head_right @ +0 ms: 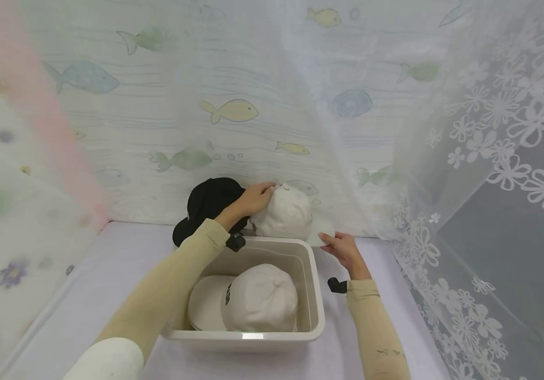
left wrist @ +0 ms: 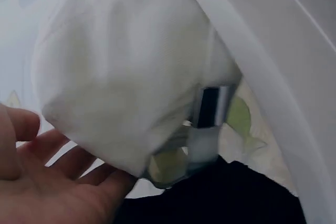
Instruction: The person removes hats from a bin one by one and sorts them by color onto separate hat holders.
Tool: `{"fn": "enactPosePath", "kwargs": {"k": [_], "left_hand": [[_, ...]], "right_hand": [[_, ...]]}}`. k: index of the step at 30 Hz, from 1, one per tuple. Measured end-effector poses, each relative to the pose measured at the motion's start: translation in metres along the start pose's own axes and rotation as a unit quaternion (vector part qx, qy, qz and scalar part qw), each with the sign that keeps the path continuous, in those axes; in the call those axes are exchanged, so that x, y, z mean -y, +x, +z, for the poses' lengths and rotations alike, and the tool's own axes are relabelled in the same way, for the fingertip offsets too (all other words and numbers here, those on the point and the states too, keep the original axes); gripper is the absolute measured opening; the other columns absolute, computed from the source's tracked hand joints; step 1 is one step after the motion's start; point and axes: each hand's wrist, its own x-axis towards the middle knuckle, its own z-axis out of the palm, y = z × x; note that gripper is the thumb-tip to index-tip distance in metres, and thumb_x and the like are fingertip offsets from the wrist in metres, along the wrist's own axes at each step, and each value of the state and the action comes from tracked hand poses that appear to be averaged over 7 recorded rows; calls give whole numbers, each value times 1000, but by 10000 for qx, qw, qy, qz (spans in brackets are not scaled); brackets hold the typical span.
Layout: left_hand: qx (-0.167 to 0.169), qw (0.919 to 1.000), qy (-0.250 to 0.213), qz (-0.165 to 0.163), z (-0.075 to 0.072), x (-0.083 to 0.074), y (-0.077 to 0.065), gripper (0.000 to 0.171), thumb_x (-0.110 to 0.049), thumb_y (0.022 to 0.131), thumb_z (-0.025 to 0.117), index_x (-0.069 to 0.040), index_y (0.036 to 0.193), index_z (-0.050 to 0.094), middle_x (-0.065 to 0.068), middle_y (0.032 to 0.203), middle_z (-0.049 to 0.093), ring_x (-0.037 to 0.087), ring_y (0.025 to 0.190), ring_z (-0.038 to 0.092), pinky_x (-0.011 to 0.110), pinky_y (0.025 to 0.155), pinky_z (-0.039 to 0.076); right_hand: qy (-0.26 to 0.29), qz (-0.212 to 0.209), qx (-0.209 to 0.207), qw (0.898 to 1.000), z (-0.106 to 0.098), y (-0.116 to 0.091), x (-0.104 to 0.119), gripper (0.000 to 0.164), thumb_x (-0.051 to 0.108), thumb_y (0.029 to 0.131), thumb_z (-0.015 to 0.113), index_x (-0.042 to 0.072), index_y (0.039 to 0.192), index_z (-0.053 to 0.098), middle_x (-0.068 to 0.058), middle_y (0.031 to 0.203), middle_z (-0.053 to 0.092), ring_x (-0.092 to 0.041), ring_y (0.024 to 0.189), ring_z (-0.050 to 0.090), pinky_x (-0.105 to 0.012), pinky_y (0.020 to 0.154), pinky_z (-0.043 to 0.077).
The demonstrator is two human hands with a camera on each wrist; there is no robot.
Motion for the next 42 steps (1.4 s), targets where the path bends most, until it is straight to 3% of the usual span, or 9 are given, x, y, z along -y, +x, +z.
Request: {"fn": "enactPosePath", "kwargs": {"k": [3, 6, 11, 15, 20, 25, 31, 36, 42], "left_hand": [[98, 9996, -25, -265, 3, 2, 1, 45, -29, 113, 27, 0, 116, 62, 13, 100, 62, 21, 86, 56, 33, 83, 47], [101, 9988, -73, -480, 5, 4, 1, 44, -31, 113, 27, -5, 83, 47, 7, 71, 41, 17, 60, 32, 31, 64, 35], [-13, 9968, -96, -789, 8, 4, -2, 48, -33, 112, 27, -2, 116, 64, 16, 97, 61, 25, 82, 54, 36, 82, 46], [-148, 9942, -171, -1051, 10, 5, -2, 51, -32, 111, 29, -7, 154, 44, 20, 139, 57, 30, 113, 58, 40, 99, 48], [-162, 9892, -488, -1371, 9, 8, -2, 49, -25, 108, 29, 4, 139, 54, 21, 105, 58, 19, 68, 41, 33, 69, 42], [-166, 9911, -334, -1278, 3, 6, -7, 41, -16, 107, 31, 6, 130, 57, 17, 110, 59, 16, 79, 45, 29, 70, 40], [-390, 9851, 280, -1653, -3, -8, -18, 39, -6, 102, 43, -9, 64, 34, 1, 61, 27, 12, 55, 15, 24, 50, 21], [-998, 9818, -74, -1616, -1, -6, -29, 40, -1, 94, 51, -15, 67, 25, -3, 58, 16, 12, 55, 9, 26, 51, 14], [-1659, 9769, -264, -1321, 5, 3, -35, 11, -1, 88, 58, 4, 94, 65, 7, 72, 51, 20, 70, 43, 30, 67, 44]], "right_hand": [[80, 150, 126, 9998, -1, 0, -4, 77, 10, 101, 62, -21, 151, 13, -6, 108, 63, -1, 83, 67, -17, 79, 58], [259, 212, 199, 9992, 0, 1, -8, 49, 7, 101, 61, -17, 137, 39, 2, 93, 67, -2, 81, 68, -16, 77, 58], [447, 268, 290, 9982, -1, 1, -12, 9, 7, 102, 61, -1, 105, 59, 5, 86, 70, -3, 80, 68, -16, 76, 58], [536, 356, 290, 9975, -1, 0, -13, 8, 7, 102, 60, 0, 103, 58, 3, 87, 69, -4, 81, 68, -17, 77, 59], [545, 309, 320, 9975, -3, -1, -13, 8, 7, 102, 60, 0, 103, 59, 4, 87, 70, -4, 81, 68, -17, 77, 58], [546, 223, 339, 9977, -5, -1, -14, 7, 7, 102, 60, 1, 100, 61, 3, 86, 71, -5, 82, 69, -16, 77, 58], [499, 216, 302, 9981, -5, -3, -13, 12, 7, 102, 59, -3, 107, 57, 2, 87, 70, -5, 83, 69, -16, 77, 58], [550, 197, 299, 9978, -5, -3, -13, 15, 7, 102, 60, -5, 110, 55, 3, 87, 70, -5, 83, 69, -17, 77, 59], [579, 189, 317, 9976, -3, -2, -14, 7, 7, 102, 61, -1, 102, 59, 1, 90, 70, -6, 85, 70, -18, 78, 59]]}}
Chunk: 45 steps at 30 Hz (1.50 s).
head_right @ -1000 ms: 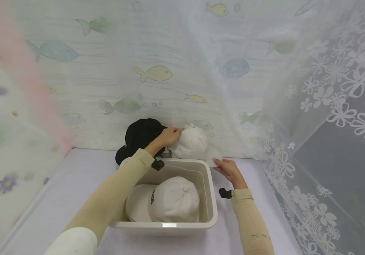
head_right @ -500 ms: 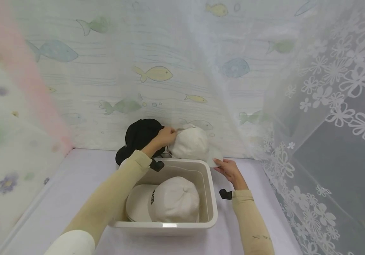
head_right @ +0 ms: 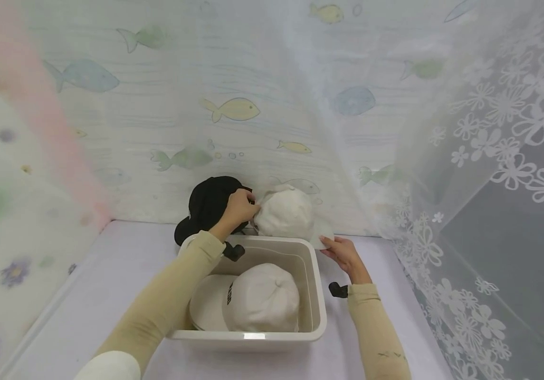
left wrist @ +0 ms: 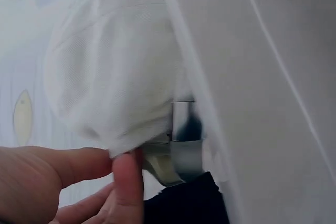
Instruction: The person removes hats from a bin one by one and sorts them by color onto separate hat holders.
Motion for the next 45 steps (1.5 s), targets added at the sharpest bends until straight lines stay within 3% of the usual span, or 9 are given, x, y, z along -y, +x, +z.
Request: {"fn": "enactPosePath", "kwargs": {"k": [5, 9, 13, 16, 18, 22, 33, 37, 45], "left_hand": [[-180, 9997, 70, 174, 3, 5, 1, 32, 4, 86, 60, 8, 116, 71, 22, 119, 69, 36, 110, 61, 46, 98, 53], [-48, 9980, 456, 435, 4, 6, 4, 27, 12, 83, 56, -4, 62, 53, 4, 61, 50, 16, 57, 42, 26, 56, 39], [98, 9959, 658, 612, 2, 3, 5, 48, 16, 81, 53, -15, 62, 21, -2, 59, 12, 12, 55, 7, 27, 52, 12], [125, 9960, 731, 499, -1, 3, 5, 27, 10, 83, 55, -5, 61, 50, 4, 61, 44, 14, 56, 30, 25, 53, 27], [271, 9964, 715, 353, -5, 3, 5, 14, 5, 86, 56, 4, 87, 70, 15, 87, 66, 21, 70, 50, 28, 63, 41], [756, 9966, 300, 160, -21, 2, 2, 36, -6, 95, 56, 5, 128, 65, 23, 134, 60, 30, 95, 71, 34, 81, 58], [715, 9907, -328, 1108, -74, 15, -11, 33, -13, 101, 60, 2, 131, 64, 22, 111, 73, 34, 95, 73, 39, 83, 60], [316, 9833, -331, 1762, -95, 31, -25, 35, -13, 102, 60, 4, 133, 62, 22, 117, 70, 34, 104, 70, 44, 92, 58], [-457, 9717, 279, 2299, -146, 78, -60, 44, -16, 105, 56, 1, 145, 53, 24, 142, 57, 41, 127, 57, 56, 107, 47]], "right_hand": [[-4, 22, -29, 10000, -1, 0, 1, 11, 7, 101, 62, -2, 106, 59, 0, 91, 71, -7, 85, 70, -18, 77, 59], [-7, -35, 27, 10000, 0, -1, 2, 13, 7, 101, 62, -3, 109, 57, 0, 92, 72, -7, 87, 71, -18, 77, 59], [43, -42, 40, 10000, 1, 0, 2, 5, 6, 101, 62, 1, 103, 60, 1, 92, 72, -7, 87, 71, -18, 76, 59], [38, 2, 45, 10000, 1, 2, 0, 4, 7, 101, 62, 4, 100, 62, 2, 91, 71, -7, 87, 70, -18, 77, 59], [38, 33, -13, 10000, 1, 3, -2, 8, 9, 101, 63, 1, 103, 62, 2, 91, 71, -6, 88, 70, -18, 78, 59], [-153, 75, -60, 9998, 1, 3, -4, 39, 16, 103, 60, -11, 130, 51, 0, 101, 68, -4, 91, 68, -18, 82, 58], [-1609, -176, -213, 9866, -5, -14, 4, 67, 32, 110, 44, -18, 149, 27, -34, 145, 41, -23, 111, 63, -25, 93, 57], [-2876, -829, -361, 9535, -5, -27, 7, 78, 46, 107, 42, -18, 149, 29, -40, 147, 39, -44, 126, 56, -43, 103, 53], [-4848, -2197, -828, 8425, -1, -55, 9, 71, 41, 109, 41, -12, 154, 27, -37, 156, 32, -56, 141, 33, -68, 115, 28]]}}
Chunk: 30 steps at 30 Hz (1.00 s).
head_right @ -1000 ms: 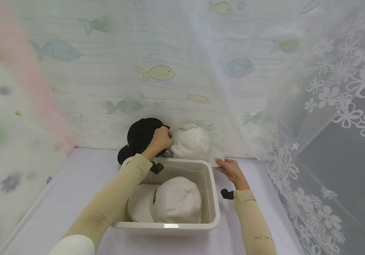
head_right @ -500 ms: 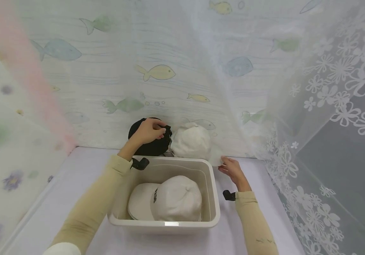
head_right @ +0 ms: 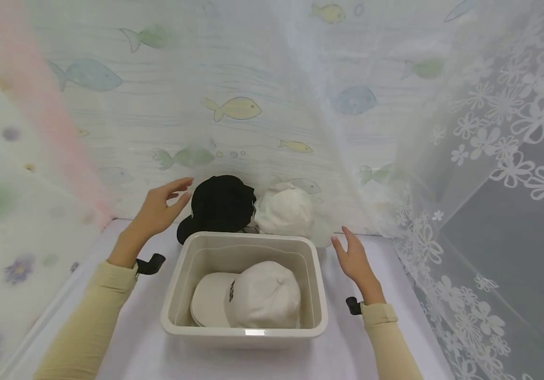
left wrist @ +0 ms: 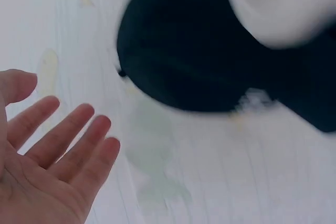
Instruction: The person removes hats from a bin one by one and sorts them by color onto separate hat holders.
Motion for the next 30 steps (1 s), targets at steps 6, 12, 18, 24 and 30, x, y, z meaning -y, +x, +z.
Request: {"fn": "enactPosePath", "kwargs": {"k": [6, 12, 18, 24, 30], "left_hand": [[33, 9978, 608, -278, -15, 24, -43, 48, -23, 107, 52, -2, 149, 49, 21, 151, 51, 42, 140, 46, 60, 114, 37], [230, 9960, 856, -137, -7, 27, -78, 46, -18, 105, 57, -2, 147, 52, 21, 149, 52, 41, 139, 48, 59, 113, 39], [520, 9940, 959, -11, 6, 19, -103, 47, -20, 102, 64, -7, 146, 55, 15, 152, 52, 39, 139, 49, 60, 111, 42], [833, 9898, 1149, 123, 12, 12, -124, 50, -30, 101, 65, -12, 147, 56, 6, 158, 46, 34, 147, 40, 60, 114, 39], [984, 9841, 1371, 557, 16, 11, -140, 53, -34, 101, 63, -14, 149, 53, 3, 160, 42, 27, 151, 34, 55, 117, 36]], "right_hand": [[-594, -641, -280, 9958, -1, -13, 6, 64, 29, 109, 48, -14, 152, 29, -37, 156, 31, -55, 144, 29, -67, 117, 24], [-565, -1034, -397, 9922, -2, -29, 21, 59, 26, 108, 51, -8, 153, 35, -32, 157, 35, -53, 144, 30, -69, 115, 25], [-693, -1398, -167, 9876, -9, -44, 53, 56, 25, 106, 55, -3, 152, 41, -25, 158, 38, -48, 145, 32, -69, 113, 29], [-816, -1639, 317, 9826, -13, -59, 81, 58, 28, 105, 58, 1, 154, 41, -18, 160, 38, -43, 148, 32, -65, 115, 31], [-828, -1980, 845, 9730, -14, -71, 104, 60, 35, 105, 58, 7, 156, 41, -12, 161, 38, -37, 149, 34, -61, 115, 34]]}}
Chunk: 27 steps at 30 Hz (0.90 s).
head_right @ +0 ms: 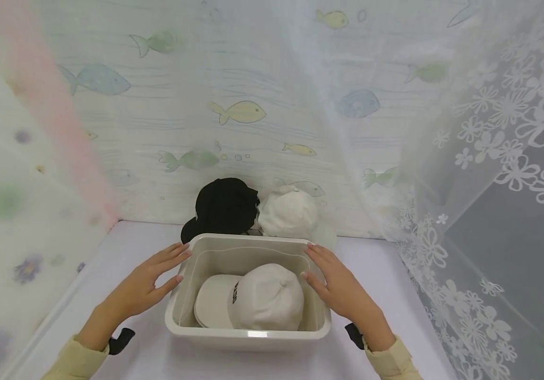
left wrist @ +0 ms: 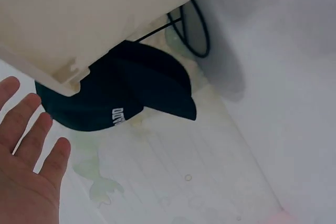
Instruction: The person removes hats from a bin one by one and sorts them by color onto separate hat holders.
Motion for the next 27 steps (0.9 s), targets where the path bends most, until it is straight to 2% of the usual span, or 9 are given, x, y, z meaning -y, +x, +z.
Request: {"fn": "enactPosePath", "kwargs": {"k": [2, 5, 7, 10, 14, 17, 21, 24, 27], "left_hand": [[-28, 9997, 104, 215, 2, 1, -4, 55, -34, 101, 63, -14, 150, 52, 3, 160, 42, 24, 152, 32, 45, 123, 30], [-138, 9961, 372, 790, 5, 4, -8, 57, -32, 100, 64, -11, 151, 51, 7, 159, 45, 26, 151, 34, 29, 127, 18], [-207, 9916, 506, 1168, 6, 6, -10, 58, -33, 99, 64, -9, 150, 51, 11, 157, 47, 28, 149, 36, 23, 127, 10], [-221, 9841, 678, 1625, 7, 9, -12, 60, -34, 98, 64, -7, 150, 50, 14, 156, 47, 32, 147, 39, 28, 128, 9], [-72, 9780, 684, 1972, 10, 12, -13, 66, -30, 94, 66, -7, 152, 47, 14, 158, 45, 34, 147, 38, 33, 129, 10], [-83, 9723, 596, 2259, 13, 14, -10, 66, -28, 93, 66, -5, 152, 47, 14, 159, 43, 36, 145, 41, 38, 128, 15], [-208, 9651, 406, 2577, 17, 16, -5, 58, -36, 103, 50, -1, 150, 49, 15, 159, 42, 39, 142, 45, 40, 127, 18], [-221, 9620, 247, 2711, 20, 18, -1, 59, -41, 108, 36, -1, 149, 49, 16, 159, 42, 37, 143, 45, 37, 128, 17], [-225, 9603, 115, 2780, 22, 20, 1, 59, -40, 108, 33, 0, 149, 49, 17, 159, 42, 37, 143, 44, 37, 128, 18]], "right_hand": [[21, -97, 179, 9998, -1, 0, 6, 60, 37, 105, 58, 9, 155, 42, -10, 161, 39, -36, 148, 36, -59, 115, 36], [18, -221, 433, 9988, -3, 1, 16, 60, 40, 104, 58, 9, 154, 44, -10, 159, 43, -36, 147, 38, -59, 115, 36], [32, -290, 603, 9978, -5, 2, 22, 60, 40, 104, 58, 8, 153, 46, -11, 158, 45, -36, 146, 40, -57, 115, 37], [39, -435, 826, 9956, -8, 4, 31, 61, 41, 102, 61, 6, 151, 48, -12, 155, 48, -33, 146, 42, -55, 115, 39], [-113, -584, 1205, 9909, -14, 6, 41, 61, 40, 102, 62, 7, 151, 48, -9, 156, 48, -31, 146, 42, -52, 116, 39], [-252, -703, 1467, 9864, -18, 8, 47, 59, 37, 101, 63, 8, 151, 49, -7, 156, 47, -30, 147, 40, -51, 116, 39], [-379, -998, 1671, 9802, -21, 12, 52, 57, 33, 101, 65, 7, 149, 51, -9, 155, 49, -30, 146, 42, -50, 115, 41], [-513, -1199, 1817, 9747, -21, 18, 53, 54, 29, 101, 65, 6, 148, 52, -11, 153, 51, -30, 143, 46, -50, 112, 44], [-577, -1315, 1979, 9696, -19, 27, 50, 52, 25, 100, 67, 6, 146, 53, -11, 152, 53, -29, 141, 48, -48, 111, 45]]}}
